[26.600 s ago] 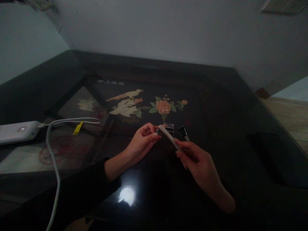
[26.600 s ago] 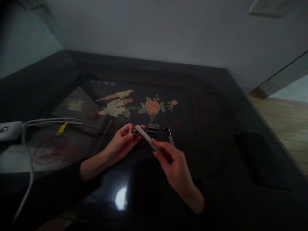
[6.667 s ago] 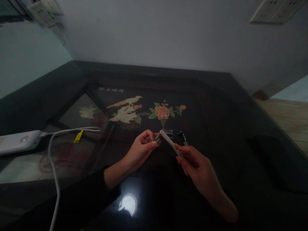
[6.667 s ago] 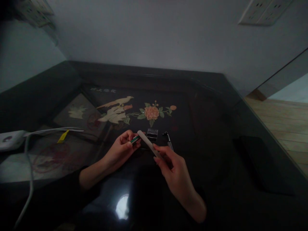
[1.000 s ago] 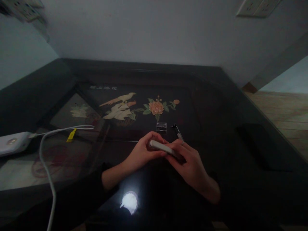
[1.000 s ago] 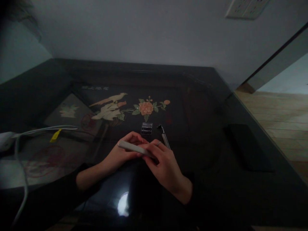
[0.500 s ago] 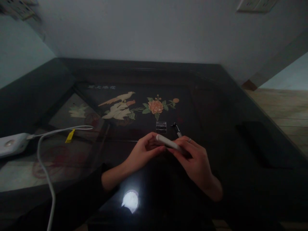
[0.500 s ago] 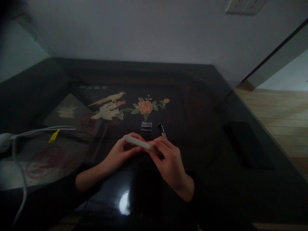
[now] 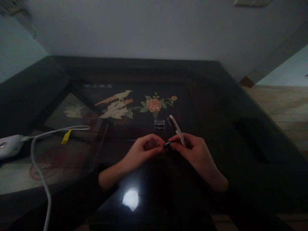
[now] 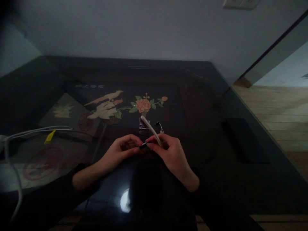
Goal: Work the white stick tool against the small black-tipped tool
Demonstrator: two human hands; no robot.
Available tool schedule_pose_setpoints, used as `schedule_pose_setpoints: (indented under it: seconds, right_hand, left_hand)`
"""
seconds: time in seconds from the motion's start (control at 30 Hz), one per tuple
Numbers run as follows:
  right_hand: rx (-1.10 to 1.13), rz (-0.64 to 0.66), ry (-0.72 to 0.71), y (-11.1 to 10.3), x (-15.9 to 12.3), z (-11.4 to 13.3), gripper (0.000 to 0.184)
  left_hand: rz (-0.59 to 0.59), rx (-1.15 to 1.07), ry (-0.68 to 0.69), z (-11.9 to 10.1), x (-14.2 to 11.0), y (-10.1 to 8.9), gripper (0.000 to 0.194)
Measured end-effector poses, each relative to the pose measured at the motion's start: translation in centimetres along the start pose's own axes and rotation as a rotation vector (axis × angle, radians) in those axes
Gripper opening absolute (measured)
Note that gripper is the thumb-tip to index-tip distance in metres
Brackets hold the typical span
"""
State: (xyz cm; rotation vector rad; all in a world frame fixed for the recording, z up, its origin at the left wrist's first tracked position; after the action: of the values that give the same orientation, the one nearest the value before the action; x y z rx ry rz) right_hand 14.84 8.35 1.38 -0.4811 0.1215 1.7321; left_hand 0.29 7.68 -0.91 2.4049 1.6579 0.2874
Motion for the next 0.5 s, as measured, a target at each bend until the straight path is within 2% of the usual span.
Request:
schedule_pose_setpoints:
  seconds: [0.17,0.37,0.5]
  right_hand:
    - [0.033,0.031,0.024,0.1,0.1,-0.1,0.014]
    - [0.042,0.093,0.053,0.7,0.1,-0.2,0.016]
    - [0.068,0.128,0.101,1.2,0.0,-0.4,0.021]
  left_hand:
    - [0.091,-0.014,-0.053,0.4,-0.2,0.7,0.025]
    - [0.237,-0.262,-0.214,1.6,-1.4,2.3,0.030]
    - [0.274,-0.322,-0.283,1.9,-1.8,2.7,0.035]
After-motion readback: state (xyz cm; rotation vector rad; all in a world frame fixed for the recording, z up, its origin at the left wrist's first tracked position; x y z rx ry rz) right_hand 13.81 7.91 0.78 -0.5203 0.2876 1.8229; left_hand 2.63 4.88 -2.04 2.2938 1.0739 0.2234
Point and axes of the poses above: each hand's wrist, its own x-axis towards the middle knuckle, its own y-axis out of the palm, z = x × y, the point moved 8 cm from there along x, towards the middle knuckle, and after that the axes turned 14 degrees about y, right-handed, at the moved point
